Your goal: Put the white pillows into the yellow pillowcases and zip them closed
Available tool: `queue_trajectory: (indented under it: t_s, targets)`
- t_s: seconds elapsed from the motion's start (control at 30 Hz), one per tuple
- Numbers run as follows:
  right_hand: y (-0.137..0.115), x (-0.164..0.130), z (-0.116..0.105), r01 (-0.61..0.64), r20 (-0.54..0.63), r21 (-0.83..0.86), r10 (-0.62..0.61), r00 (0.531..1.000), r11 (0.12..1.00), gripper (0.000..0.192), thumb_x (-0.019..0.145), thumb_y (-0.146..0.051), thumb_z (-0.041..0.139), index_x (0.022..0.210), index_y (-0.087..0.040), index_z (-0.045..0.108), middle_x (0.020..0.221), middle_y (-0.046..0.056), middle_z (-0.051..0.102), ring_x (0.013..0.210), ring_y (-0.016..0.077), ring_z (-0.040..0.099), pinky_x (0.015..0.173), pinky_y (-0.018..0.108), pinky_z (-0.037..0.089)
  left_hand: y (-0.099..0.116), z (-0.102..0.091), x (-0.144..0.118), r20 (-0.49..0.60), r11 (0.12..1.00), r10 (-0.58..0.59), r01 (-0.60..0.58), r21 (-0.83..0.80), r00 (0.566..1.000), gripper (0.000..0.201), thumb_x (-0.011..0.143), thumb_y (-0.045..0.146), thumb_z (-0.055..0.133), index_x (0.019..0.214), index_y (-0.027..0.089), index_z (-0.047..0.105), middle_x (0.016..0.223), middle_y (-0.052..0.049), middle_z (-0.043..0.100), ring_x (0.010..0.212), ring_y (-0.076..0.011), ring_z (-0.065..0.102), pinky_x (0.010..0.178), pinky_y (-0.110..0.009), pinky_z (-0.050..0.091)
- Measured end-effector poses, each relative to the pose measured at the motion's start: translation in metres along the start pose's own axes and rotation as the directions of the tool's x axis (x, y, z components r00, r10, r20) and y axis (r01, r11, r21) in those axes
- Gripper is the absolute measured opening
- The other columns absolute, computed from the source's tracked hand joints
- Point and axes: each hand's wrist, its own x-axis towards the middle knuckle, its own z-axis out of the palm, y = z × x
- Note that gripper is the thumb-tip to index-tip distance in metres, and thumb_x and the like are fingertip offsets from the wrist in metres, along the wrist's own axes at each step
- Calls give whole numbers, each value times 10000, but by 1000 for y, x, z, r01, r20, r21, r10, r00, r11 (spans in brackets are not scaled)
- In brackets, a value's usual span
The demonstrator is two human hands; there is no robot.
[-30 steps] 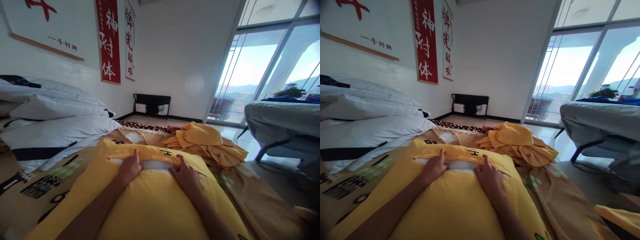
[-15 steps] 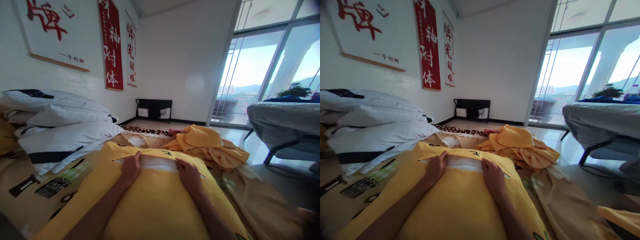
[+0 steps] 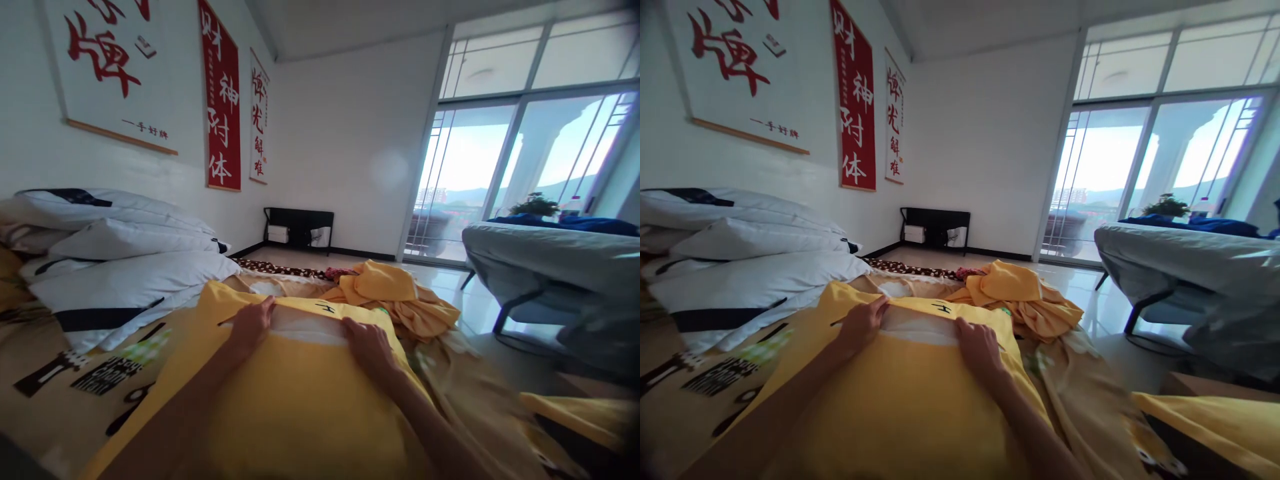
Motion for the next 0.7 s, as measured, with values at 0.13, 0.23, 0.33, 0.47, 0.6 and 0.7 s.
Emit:
queue_trajectory:
  t_s: [0.13, 0.23, 0.33, 0.47, 0.6, 0.7]
  targets:
    - [7, -20, -20, 33, 4, -15, -33, 999, 999, 335, 896, -160, 404, 1102, -244, 654, 973, 70, 728, 840, 194, 666, 670, 263, 376, -5, -6, -32, 40, 987, 76, -69, -143, 996, 353, 992, 357, 289, 1011, 209, 609, 822, -62, 711, 804, -209, 681, 655, -257, 404]
    - [7, -40, -16, 64, -78, 9, -63, 995, 998, 355, 919, -189, 371, 1111, -257, 661, 984, 56, 726, 825, 185, 661, 669, 257, 384, -8, -13, -59, 58, 973, 102, -88, -212, 993, 340, 991, 335, 294, 989, 208, 609, 811, -53, 713, 789, -207, 682, 648, -255, 394]
    - [7, -56, -12, 100, -155, 26, -94, 983, 995, 376, 920, -188, 356, 1123, -232, 670, 923, 66, 725, 816, 186, 658, 684, 251, 402, -6, -28, -79, 74, 987, 63, -51, -154, 995, 333, 988, 323, 295, 1047, 222, 607, 812, -64, 716, 798, -231, 685, 655, -272, 402]
    - [3, -71, -20, 99, -185, 161, -68, 980, 982, 373, 926, -215, 361, 1109, -222, 686, 989, 70, 732, 851, 196, 670, 726, 254, 439, 1, -47, -97, 82, 998, 45, -42, -45, 996, 298, 969, 278, 330, 1091, 231, 598, 821, -73, 713, 811, -255, 682, 653, -291, 409]
    - [-4, -84, -29, 60, -179, 353, 4, 984, 934, 354, 919, -247, 391, 1065, -225, 713, 1004, 62, 741, 870, 200, 682, 748, 259, 457, 3, -54, -112, 72, 1000, 30, -29, -11, 997, 296, 973, 283, 331, 1117, 236, 585, 863, -66, 713, 846, -247, 678, 670, -289, 413]
    - [-9, -92, -30, 30, -181, 425, 52, 982, 905, 361, 906, -259, 402, 1063, -201, 722, 956, 75, 748, 840, 207, 693, 715, 260, 461, 1, -52, -119, 72, 999, 38, -36, -32, 997, 299, 982, 298, 328, 1125, 232, 582, 886, -62, 715, 859, -238, 678, 671, -280, 406]
